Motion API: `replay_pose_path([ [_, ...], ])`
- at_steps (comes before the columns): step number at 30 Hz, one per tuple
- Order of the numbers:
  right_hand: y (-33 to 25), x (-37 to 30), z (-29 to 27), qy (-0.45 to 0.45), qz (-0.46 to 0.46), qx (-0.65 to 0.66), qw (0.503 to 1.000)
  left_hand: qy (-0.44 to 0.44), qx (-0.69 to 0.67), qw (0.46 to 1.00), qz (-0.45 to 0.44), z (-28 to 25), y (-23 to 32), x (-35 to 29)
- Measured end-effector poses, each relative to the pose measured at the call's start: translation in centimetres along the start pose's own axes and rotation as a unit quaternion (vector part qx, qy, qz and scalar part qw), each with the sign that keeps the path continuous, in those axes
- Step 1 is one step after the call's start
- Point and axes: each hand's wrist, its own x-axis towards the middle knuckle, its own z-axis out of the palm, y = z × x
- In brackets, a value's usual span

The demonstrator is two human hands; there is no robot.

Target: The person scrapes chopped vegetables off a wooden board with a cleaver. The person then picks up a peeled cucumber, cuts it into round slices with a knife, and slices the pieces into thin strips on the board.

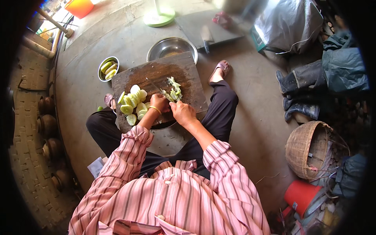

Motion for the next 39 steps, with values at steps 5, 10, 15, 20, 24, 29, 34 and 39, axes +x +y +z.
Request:
replay_pose_path([
  [5,1.7,0.9,1.6,0.026,-0.001,0.058,0.998,-0.017,0.006,1.000,-0.004,0.1,0.3,-0.1],
  [10,0.9,-0.4,-0.7,-0.043,-0.007,0.027,0.999,-0.012,-0.009,1.000,0.013,-0.6,-0.3,0.0],
  [15,0.4,-0.1,0.3,-0.011,0.013,0.009,1.000,0.006,0.008,1.000,0.017,-0.1,0.3,-0.7],
  [20,1.9,1.0,1.4,0.031,0.005,0.104,0.994,-0.010,0.014,1.000,0.021,-0.1,-0.3,-0.3],
  [24,0.6,-0.8,-0.7,-0.016,-0.014,0.052,0.998,0.010,-0.014,1.000,0.022,-0.2,-0.6,-0.7],
  [29,0.5,0.1,0.5,-0.021,0.005,0.009,1.000,0.021,0.006,0.999,0.047,0.0,-0.4,-1.0],
  [34,1.5,0.7,1.6,0.020,0.012,0.109,0.994,0.024,-0.001,0.999,0.045,0.3,-0.7,-1.2],
  [39,1.3,-0.6,0.4,-0.017,-0.002,0.076,0.997,0.044,-0.003,0.997,0.058,0.0,-0.6,-1.3],
])
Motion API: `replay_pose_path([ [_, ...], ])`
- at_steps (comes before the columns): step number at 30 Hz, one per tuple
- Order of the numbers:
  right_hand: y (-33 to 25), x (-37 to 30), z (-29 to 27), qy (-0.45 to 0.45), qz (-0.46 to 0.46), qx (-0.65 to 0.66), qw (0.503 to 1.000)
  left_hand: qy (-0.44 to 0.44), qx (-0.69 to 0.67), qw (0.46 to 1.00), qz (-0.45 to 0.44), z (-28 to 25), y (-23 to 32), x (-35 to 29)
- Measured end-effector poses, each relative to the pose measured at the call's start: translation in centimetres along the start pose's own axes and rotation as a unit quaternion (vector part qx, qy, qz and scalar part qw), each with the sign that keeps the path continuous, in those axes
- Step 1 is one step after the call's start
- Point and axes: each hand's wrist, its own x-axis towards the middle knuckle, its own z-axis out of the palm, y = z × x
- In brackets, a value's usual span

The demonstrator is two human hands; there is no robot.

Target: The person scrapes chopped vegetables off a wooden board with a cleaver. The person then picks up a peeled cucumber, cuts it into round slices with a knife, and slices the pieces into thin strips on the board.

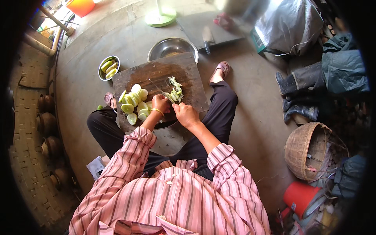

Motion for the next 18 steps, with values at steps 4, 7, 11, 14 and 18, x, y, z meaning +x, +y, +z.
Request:
replay_pose_path([
  [4,-0.9,0.5,1.0,0.014,0.015,-0.046,0.999,0.006,0.016,1.000,0.010,0.4,0.0,0.2],
  [7,0.2,2.2,2.1,0.052,-0.003,-0.007,0.999,0.006,0.024,1.000,0.015,0.7,-0.1,0.3],
  [11,0.3,0.8,1.9,0.034,0.008,0.092,0.995,-0.018,-0.010,0.999,-0.045,-0.4,0.1,-0.7],
  [14,0.3,-0.5,1.6,-0.002,0.013,0.103,0.995,-0.046,-0.036,0.998,0.013,-3.1,-0.2,-2.1],
  [18,1.7,-0.5,0.4,-0.061,0.037,0.102,0.992,0.016,-0.044,0.993,0.112,-8.8,-2.0,-2.9],
])
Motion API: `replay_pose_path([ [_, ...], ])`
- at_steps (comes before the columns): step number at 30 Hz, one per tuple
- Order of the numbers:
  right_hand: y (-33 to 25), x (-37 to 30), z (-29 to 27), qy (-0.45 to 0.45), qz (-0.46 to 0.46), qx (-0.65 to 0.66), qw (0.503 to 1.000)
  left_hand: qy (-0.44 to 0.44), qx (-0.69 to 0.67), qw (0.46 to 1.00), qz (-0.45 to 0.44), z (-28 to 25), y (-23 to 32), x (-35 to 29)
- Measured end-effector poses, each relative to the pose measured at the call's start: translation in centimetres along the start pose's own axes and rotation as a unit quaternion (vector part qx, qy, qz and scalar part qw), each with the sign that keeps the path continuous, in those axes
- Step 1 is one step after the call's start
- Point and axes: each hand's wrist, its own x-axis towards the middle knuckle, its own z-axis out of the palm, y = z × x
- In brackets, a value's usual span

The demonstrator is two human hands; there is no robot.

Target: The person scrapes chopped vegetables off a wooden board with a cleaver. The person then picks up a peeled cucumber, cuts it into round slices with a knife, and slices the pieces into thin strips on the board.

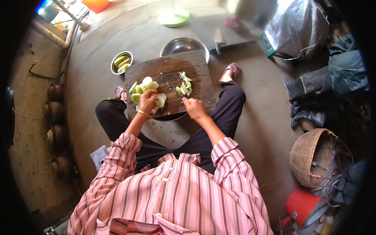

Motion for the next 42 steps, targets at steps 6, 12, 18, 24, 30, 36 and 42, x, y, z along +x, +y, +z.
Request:
replay_pose_path([
  [6,4.9,4.0,-2.0,0.157,-0.177,-0.154,0.959,0.036,0.248,0.950,0.187,-5.2,-1.4,-1.1],
  [12,1.2,1.1,-0.9,0.030,-0.031,-0.062,0.997,-0.006,0.477,0.827,0.298,-4.2,-1.1,-4.0],
  [18,0.5,-0.4,0.0,0.083,-0.060,-0.111,0.989,0.010,0.497,0.812,0.305,-3.4,-2.4,-3.3],
  [24,0.1,-0.4,-0.7,0.055,-0.039,-0.094,0.993,-0.071,0.406,0.878,0.245,-4.5,-2.2,-2.8],
  [30,0.7,0.3,-1.6,0.037,0.011,0.028,0.999,-0.136,0.147,0.973,0.111,-0.5,1.1,-0.6],
  [36,-1.5,0.0,-2.5,0.019,0.082,0.129,0.988,-0.017,0.205,0.971,0.119,5.6,-1.2,4.8],
  [42,0.3,-0.3,-2.0,0.073,0.022,0.005,0.997,-0.061,0.462,0.828,0.312,7.0,0.7,2.7],
])
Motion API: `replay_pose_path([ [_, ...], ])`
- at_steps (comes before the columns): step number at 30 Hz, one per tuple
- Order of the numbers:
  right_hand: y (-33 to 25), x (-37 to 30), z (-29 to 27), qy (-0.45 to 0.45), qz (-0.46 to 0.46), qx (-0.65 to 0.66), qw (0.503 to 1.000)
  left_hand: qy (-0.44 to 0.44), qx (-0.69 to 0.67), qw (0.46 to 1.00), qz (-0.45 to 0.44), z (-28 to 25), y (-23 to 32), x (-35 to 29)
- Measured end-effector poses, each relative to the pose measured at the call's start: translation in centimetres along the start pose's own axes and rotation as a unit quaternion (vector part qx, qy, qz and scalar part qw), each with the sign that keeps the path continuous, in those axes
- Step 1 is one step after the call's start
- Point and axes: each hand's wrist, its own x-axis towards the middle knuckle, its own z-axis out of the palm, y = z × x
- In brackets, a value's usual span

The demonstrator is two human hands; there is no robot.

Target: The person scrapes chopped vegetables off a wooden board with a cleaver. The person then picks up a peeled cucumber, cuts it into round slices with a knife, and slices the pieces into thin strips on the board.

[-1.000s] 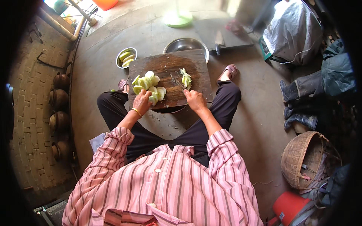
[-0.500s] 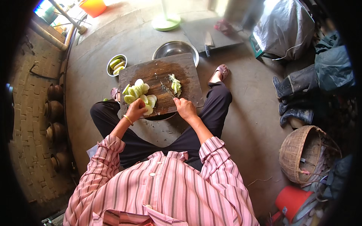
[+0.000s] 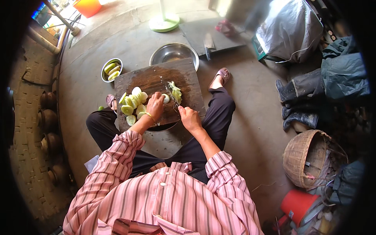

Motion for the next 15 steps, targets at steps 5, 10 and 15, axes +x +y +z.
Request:
replay_pose_path([
  [5,-2.8,-1.4,-0.3,0.011,-0.057,-0.141,0.988,-0.012,0.033,0.994,0.105,0.3,-0.6,-0.6],
  [10,-3.2,-0.7,0.9,0.007,-0.069,-0.200,0.977,-0.021,0.034,0.989,0.140,0.6,-1.2,-0.6],
  [15,-0.6,1.2,2.1,0.055,-0.068,-0.109,0.990,-0.020,0.021,0.990,0.135,0.4,-0.2,-0.2],
])
